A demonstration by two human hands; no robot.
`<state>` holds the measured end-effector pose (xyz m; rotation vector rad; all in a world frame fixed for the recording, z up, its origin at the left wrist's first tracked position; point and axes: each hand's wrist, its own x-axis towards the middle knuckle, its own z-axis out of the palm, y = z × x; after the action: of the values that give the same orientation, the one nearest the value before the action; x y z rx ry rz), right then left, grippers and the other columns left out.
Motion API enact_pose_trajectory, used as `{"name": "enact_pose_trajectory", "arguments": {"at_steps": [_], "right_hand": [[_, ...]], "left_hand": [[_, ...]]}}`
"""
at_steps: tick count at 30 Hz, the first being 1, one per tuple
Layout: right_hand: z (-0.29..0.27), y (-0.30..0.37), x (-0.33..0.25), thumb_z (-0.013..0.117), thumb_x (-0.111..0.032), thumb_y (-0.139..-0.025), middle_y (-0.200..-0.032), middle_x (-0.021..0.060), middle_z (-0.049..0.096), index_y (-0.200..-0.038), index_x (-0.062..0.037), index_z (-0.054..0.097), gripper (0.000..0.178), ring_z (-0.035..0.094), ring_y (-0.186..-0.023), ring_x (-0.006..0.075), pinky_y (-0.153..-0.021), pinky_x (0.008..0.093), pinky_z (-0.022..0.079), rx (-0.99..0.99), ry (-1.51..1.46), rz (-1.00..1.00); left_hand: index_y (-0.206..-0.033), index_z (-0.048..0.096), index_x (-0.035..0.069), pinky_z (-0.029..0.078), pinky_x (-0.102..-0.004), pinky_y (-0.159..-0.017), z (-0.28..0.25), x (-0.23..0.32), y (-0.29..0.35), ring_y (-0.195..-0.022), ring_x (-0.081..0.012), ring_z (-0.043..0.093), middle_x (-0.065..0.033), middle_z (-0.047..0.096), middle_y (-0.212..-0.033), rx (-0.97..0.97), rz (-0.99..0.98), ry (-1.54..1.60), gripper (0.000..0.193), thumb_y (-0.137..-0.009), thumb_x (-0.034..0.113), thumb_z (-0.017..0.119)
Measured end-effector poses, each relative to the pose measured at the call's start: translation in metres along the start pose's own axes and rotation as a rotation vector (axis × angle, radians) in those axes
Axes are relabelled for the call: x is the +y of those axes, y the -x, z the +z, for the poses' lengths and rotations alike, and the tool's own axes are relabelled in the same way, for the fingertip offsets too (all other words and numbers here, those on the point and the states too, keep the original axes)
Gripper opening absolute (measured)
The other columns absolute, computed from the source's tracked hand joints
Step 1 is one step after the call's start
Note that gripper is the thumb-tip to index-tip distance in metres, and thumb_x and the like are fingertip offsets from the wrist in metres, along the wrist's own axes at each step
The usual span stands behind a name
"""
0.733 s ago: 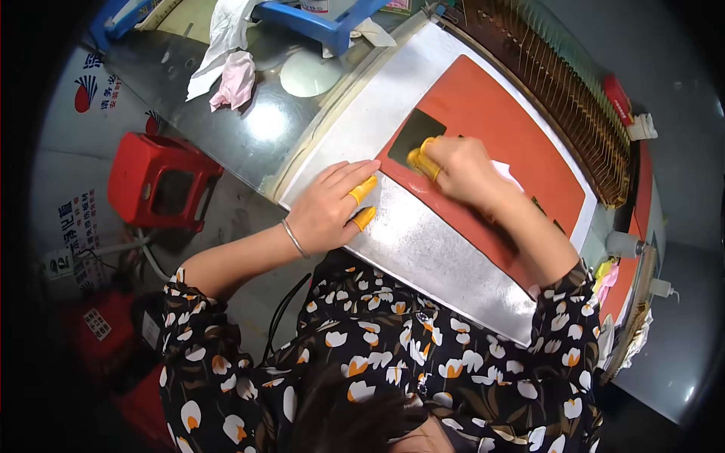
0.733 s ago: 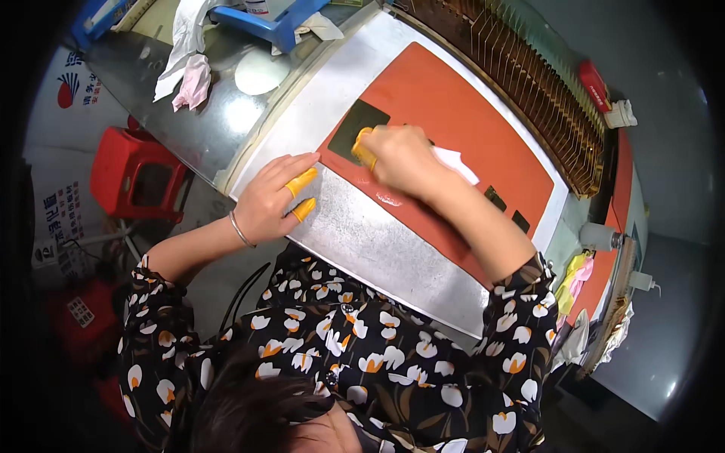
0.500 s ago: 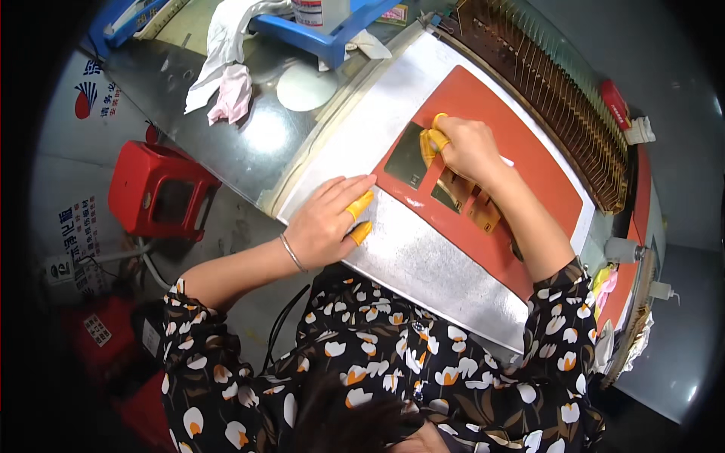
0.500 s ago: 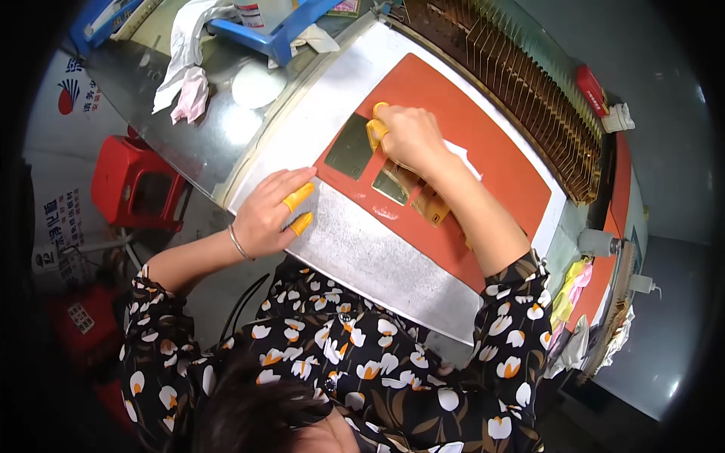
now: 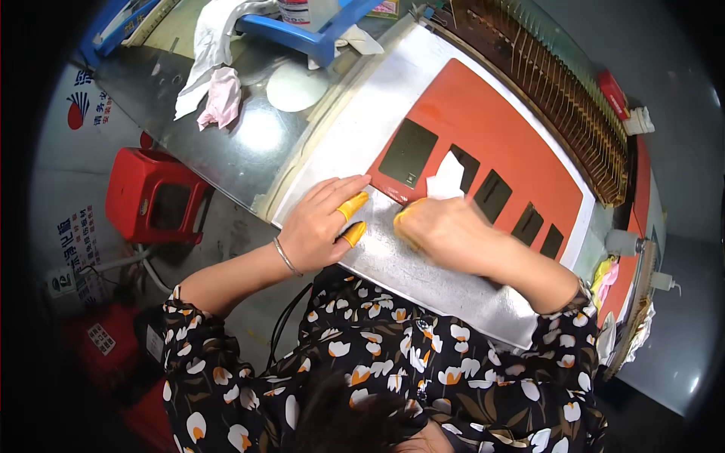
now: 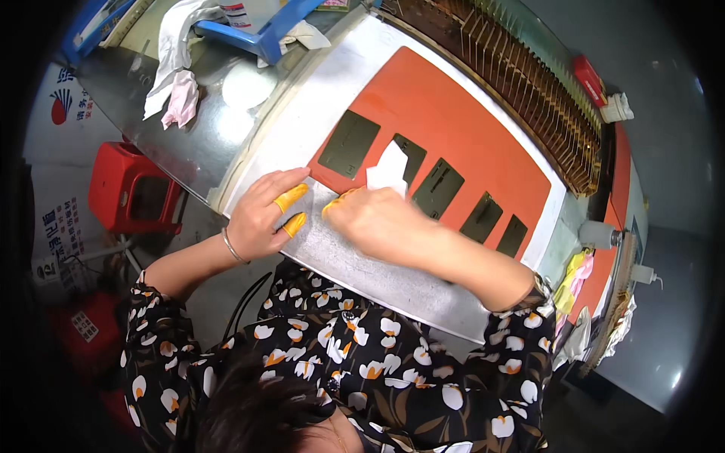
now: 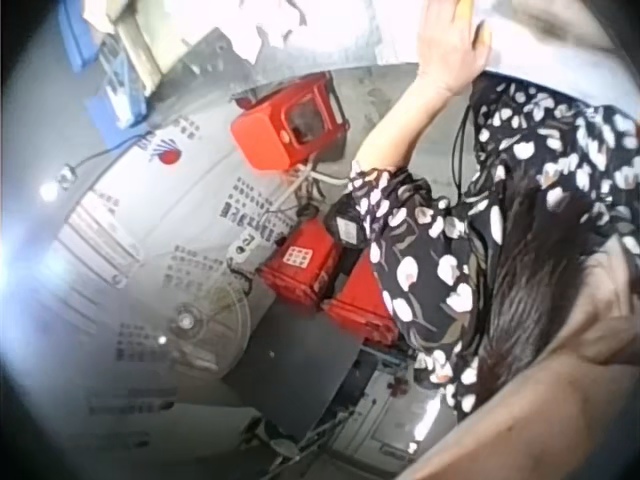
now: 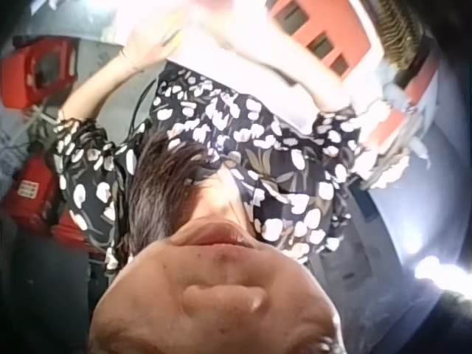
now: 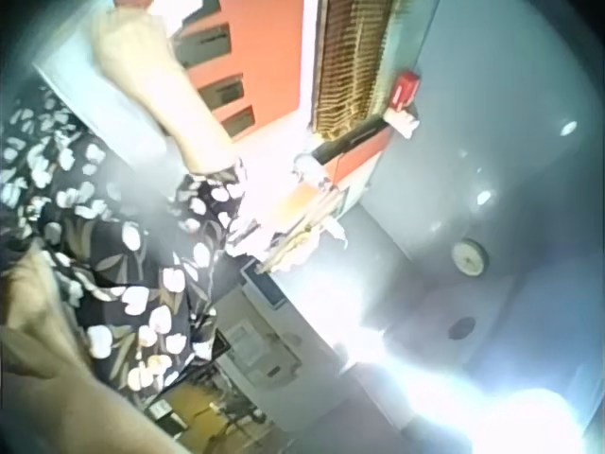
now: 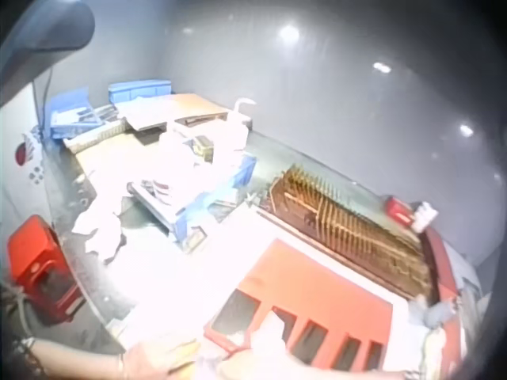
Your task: The person repeatedly applies liquid from a pump bottle onto a yellow sponge and wipes several small rectangular metal plates arranged on a red mat. After wiping each plate, the person picks it up and places it into a nearby rack, repeating the cycle for multiple plates.
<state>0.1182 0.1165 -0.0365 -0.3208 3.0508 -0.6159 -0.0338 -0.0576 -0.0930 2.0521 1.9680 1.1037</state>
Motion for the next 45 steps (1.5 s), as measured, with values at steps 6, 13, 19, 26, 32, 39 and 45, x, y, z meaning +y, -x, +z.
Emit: {"name": "enact_pose_trajectory", "arguments": {"at_steps": [6, 13, 19, 26, 32, 39, 45], "right_hand": [[-0.032, 0.048, 0.048, 0.061, -0.023, -0.082, -0.074, 0.0187, 0.063, -0.074, -0.0006, 0.057, 0.024, 0.061, -0.067, 0.0364, -0.058, 0.0439, 0.047, 0.293, -0.026, 0.757], [0.021, 0.028, 0.046, 0.06, -0.011, -0.076, -0.072, 0.0164, 0.061, -0.077, -0.0017, 0.055, 0.011, 0.06, -0.064, 0.0353, -0.055, 0.0444, 0.046, 0.362, 0.026, 0.5], [0.029, 0.022, 0.04, 0.057, -0.004, -0.071, -0.069, 0.0153, 0.059, -0.074, -0.0027, 0.055, 0.004, 0.059, -0.062, 0.0349, -0.053, 0.0452, 0.046, 0.397, 0.032, 0.357], [0.025, 0.024, 0.047, 0.062, -0.009, -0.073, -0.067, 0.0134, 0.057, -0.074, -0.004, 0.058, 0.007, 0.058, -0.061, 0.0315, -0.052, 0.0412, 0.046, 0.344, 0.101, 0.297], [0.026, 0.023, 0.045, 0.063, -0.007, -0.073, -0.067, 0.0135, 0.058, -0.074, -0.0031, 0.057, 0.007, 0.058, -0.06, 0.031, -0.052, 0.0408, 0.046, 0.345, 0.067, 0.3], [-0.009, 0.012, 0.096, 0.054, -0.003, -0.074, -0.075, 0.017, 0.062, -0.08, -0.0029, 0.059, 0.008, 0.061, -0.068, 0.0352, -0.06, 0.0427, 0.048, 0.298, 0.035, 0.594], [-0.006, 0.012, 0.102, 0.056, -0.008, -0.078, -0.075, 0.014, 0.061, -0.08, -0.0038, 0.058, 0.005, 0.06, -0.069, 0.0334, -0.06, 0.0418, 0.047, 0.22, 0.085, 0.465]], "left_hand": [[-0.111, 0.055, -0.001, 0.04, -0.0391, -0.088, 0.009, 0.02, -0.007, -0.105, -0.0307, 0.051, -0.0121, 0.05, -0.13, -0.098, 0.05, 0.049, 0.045, -0.07, 0.011, 0.069], [-0.118, 0.053, -0.001, 0.037, -0.0383, -0.092, 0.021, 0.029, -0.023, -0.112, -0.0276, 0.045, -0.0113, 0.043, -0.136, -0.276, 0.091, -0.104, 0.051, -0.078, 0.03, 0.064], [-0.118, 0.052, -0.001, 0.037, -0.0386, -0.089, 0.025, 0.027, -0.018, -0.109, -0.0281, 0.047, -0.011, 0.041, -0.139, -0.242, 0.103, -0.077, 0.052, -0.075, 0.023, 0.068], [-0.118, 0.052, -0.001, 0.038, -0.0388, -0.09, 0.024, 0.028, -0.017, -0.108, -0.0284, 0.048, -0.0112, 0.042, -0.138, -0.238, 0.095, -0.081, 0.051, -0.075, 0.022, 0.068], [-0.118, 0.052, 0.0, 0.038, -0.039, -0.089, 0.022, 0.027, -0.018, -0.107, -0.0284, 0.049, -0.0114, 0.044, -0.136, -0.219, 0.096, -0.057, 0.052, -0.073, 0.02, 0.069], [-0.118, 0.052, -0.001, 0.038, -0.0383, -0.089, 0.022, 0.029, -0.02, -0.108, -0.0281, 0.049, -0.0109, 0.044, -0.136, -0.225, 0.097, -0.048, 0.052, -0.073, 0.02, 0.069], [-0.116, 0.054, -0.001, 0.038, -0.038, -0.09, 0.022, 0.028, -0.018, -0.109, -0.0275, 0.049, -0.0104, 0.044, -0.136, -0.208, 0.087, -0.055, 0.05, -0.072, 0.018, 0.07]]}}
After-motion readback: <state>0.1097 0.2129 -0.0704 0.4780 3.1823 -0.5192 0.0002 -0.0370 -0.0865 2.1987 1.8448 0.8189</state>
